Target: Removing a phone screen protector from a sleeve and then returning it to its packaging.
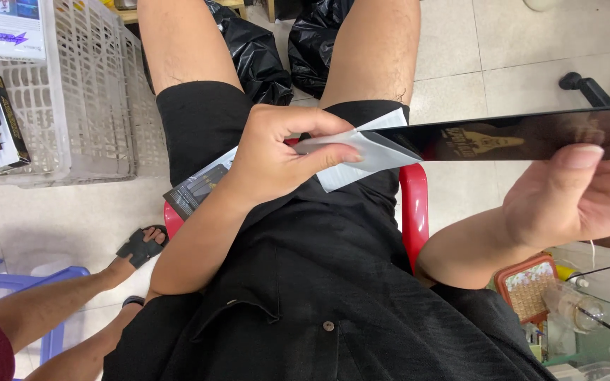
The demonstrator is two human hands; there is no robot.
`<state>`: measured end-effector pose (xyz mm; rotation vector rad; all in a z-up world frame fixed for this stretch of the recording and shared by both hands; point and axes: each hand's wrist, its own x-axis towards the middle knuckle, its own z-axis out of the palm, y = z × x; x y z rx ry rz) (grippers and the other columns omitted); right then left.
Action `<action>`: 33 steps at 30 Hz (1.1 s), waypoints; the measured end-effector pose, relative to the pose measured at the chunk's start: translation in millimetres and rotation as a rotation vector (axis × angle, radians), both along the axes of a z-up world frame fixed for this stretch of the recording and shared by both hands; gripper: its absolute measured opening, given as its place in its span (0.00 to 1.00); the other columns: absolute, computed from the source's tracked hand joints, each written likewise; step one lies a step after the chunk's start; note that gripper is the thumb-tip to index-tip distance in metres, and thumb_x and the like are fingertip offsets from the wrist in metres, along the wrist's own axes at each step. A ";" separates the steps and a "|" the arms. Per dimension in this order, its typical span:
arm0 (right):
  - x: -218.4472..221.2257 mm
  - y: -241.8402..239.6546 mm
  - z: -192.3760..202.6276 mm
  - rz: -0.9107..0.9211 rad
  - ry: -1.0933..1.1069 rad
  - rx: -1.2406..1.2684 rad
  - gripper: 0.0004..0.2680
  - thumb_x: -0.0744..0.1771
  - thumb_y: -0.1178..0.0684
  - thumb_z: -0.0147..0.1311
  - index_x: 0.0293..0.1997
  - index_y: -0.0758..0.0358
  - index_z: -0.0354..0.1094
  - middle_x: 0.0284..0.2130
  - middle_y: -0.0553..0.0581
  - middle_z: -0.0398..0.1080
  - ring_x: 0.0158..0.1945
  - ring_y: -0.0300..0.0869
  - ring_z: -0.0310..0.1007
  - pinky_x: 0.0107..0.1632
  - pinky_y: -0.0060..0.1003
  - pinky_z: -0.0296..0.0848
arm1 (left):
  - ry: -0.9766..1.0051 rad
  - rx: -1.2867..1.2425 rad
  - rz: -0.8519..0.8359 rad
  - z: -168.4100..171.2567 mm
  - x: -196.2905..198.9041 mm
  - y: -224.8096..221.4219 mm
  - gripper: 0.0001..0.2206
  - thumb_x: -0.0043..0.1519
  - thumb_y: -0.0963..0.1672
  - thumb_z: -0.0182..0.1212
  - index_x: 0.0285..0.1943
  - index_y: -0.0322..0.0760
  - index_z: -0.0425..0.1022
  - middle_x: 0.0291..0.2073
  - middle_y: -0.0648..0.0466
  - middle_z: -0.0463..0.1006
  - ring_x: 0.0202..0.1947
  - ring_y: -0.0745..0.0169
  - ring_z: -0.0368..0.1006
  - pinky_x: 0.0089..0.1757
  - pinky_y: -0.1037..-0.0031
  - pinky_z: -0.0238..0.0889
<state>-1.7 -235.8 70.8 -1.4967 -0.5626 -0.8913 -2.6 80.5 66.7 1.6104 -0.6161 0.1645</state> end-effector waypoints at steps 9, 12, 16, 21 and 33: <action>3.0 -11.1 -13.2 0.024 -0.040 -0.027 0.09 0.73 0.57 0.60 0.55 0.70 0.65 0.35 0.65 0.74 0.30 0.44 0.70 0.34 0.30 0.65 | 0.094 -0.022 -0.022 -3.2 4.0 -0.1 0.07 0.62 0.39 0.72 0.46 0.31 0.83 0.37 0.51 0.86 0.35 0.71 0.81 0.38 0.83 0.71; 1.2 -7.8 -12.8 -0.044 -0.008 -0.075 0.16 0.76 0.57 0.60 0.69 0.64 0.53 0.40 0.73 0.70 0.34 0.51 0.68 0.38 0.35 0.64 | 0.129 -0.078 -0.050 -7.4 4.5 -1.4 0.07 0.63 0.39 0.71 0.47 0.30 0.82 0.39 0.51 0.85 0.38 0.71 0.81 0.41 0.82 0.73; -2.9 5.9 -1.2 0.023 0.025 -0.146 0.18 0.74 0.59 0.58 0.69 0.59 0.49 0.32 0.65 0.73 0.28 0.43 0.71 0.32 0.28 0.65 | 0.087 -0.022 -0.037 -3.0 2.7 -1.8 0.06 0.63 0.39 0.71 0.47 0.30 0.82 0.39 0.51 0.86 0.38 0.70 0.82 0.42 0.82 0.74; 3.8 21.6 4.2 -0.002 -0.030 -0.117 0.18 0.72 0.61 0.62 0.65 0.61 0.51 0.46 0.60 0.64 0.32 0.45 0.75 0.34 0.29 0.75 | -0.006 -0.022 0.029 -3.6 1.2 -0.6 0.06 0.64 0.38 0.71 0.47 0.30 0.82 0.40 0.50 0.85 0.40 0.68 0.83 0.44 0.81 0.75; 15.6 72.8 49.0 0.275 -0.011 -0.451 0.08 0.65 0.59 0.61 0.37 0.77 0.70 0.38 0.71 0.75 0.42 0.52 0.81 0.44 0.40 0.83 | -0.079 -0.064 0.118 6.0 -7.9 2.3 0.06 0.64 0.38 0.71 0.47 0.30 0.81 0.38 0.51 0.85 0.35 0.69 0.83 0.38 0.83 0.75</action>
